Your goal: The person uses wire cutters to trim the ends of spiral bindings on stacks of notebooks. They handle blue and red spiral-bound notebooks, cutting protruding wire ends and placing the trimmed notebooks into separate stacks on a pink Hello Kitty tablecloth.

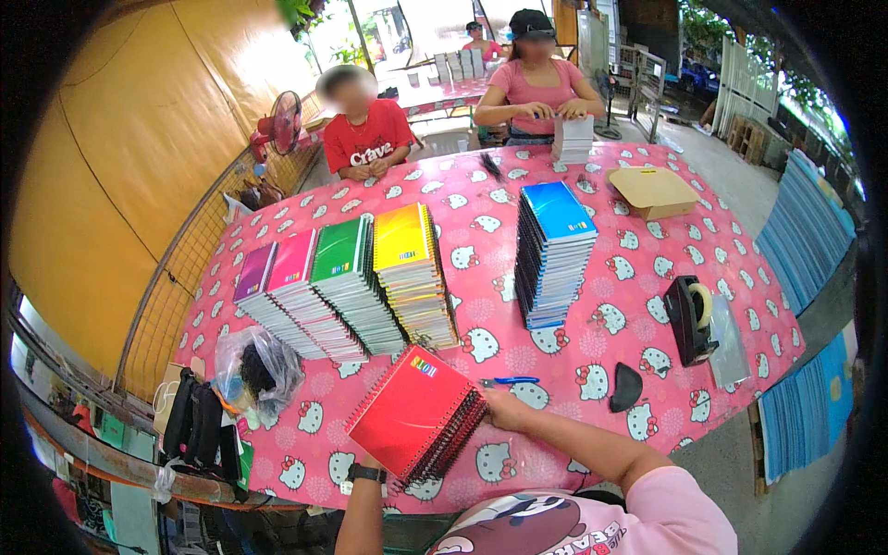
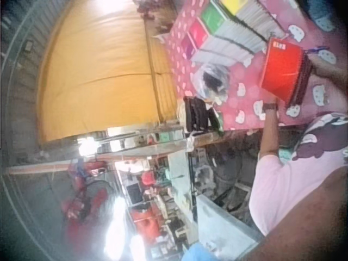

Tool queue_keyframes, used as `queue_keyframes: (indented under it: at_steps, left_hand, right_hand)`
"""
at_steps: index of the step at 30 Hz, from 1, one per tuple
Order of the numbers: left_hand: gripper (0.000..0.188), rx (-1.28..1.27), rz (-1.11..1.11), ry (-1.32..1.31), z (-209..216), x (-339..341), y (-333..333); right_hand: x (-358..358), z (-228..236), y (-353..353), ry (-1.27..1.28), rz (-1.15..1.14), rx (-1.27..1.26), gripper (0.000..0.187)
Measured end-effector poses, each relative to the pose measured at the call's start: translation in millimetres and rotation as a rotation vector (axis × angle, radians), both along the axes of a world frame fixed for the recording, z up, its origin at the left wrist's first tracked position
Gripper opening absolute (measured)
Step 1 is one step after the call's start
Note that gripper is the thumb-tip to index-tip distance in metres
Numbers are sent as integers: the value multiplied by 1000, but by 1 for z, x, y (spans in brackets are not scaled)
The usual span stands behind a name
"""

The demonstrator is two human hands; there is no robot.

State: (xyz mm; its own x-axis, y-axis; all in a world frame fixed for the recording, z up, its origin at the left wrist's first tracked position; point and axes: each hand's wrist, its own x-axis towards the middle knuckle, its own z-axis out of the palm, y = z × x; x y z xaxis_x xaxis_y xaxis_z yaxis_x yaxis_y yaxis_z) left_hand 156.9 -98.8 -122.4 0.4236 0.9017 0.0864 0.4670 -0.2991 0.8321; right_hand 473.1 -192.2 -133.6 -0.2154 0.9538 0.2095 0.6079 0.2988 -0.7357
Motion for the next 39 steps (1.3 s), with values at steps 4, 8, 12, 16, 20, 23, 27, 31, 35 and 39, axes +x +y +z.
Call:
queue_keyframes:
  at_steps: [4,8,12,16,20,23,27,31,35,39]
  left_hand:
    - [54,-9,-36,20,1,0,5]
    - [54,-6,-103,42,4,6,8]
    - [54,14,-209,60,12,18,12]
    - [54,54,-329,59,21,41,17]
    - [55,107,-439,56,34,69,19]
    - [55,172,-503,45,45,88,21]
    - [55,302,-560,32,63,118,21]
    - [55,36,-530,162,59,132,21]
    - [55,-51,-437,147,40,127,20]
    - [53,34,-329,-68,-2,119,12]
  right_hand:
    - [0,8,5,-11,-14,-58,30]
    - [2,-8,8,-37,-114,-41,26]
    - [0,14,-7,-36,-140,-71,27]
    - [4,28,-22,31,-228,-90,30]
    - [21,30,-30,53,-252,-32,34]
    - [34,40,-28,45,-252,95,38]
    - [54,31,-24,375,-332,-274,42]
    - [77,15,-16,20,-288,52,49]
    - [74,43,-25,-390,-426,-45,72]
    - [94,22,-40,-672,-601,76,80]
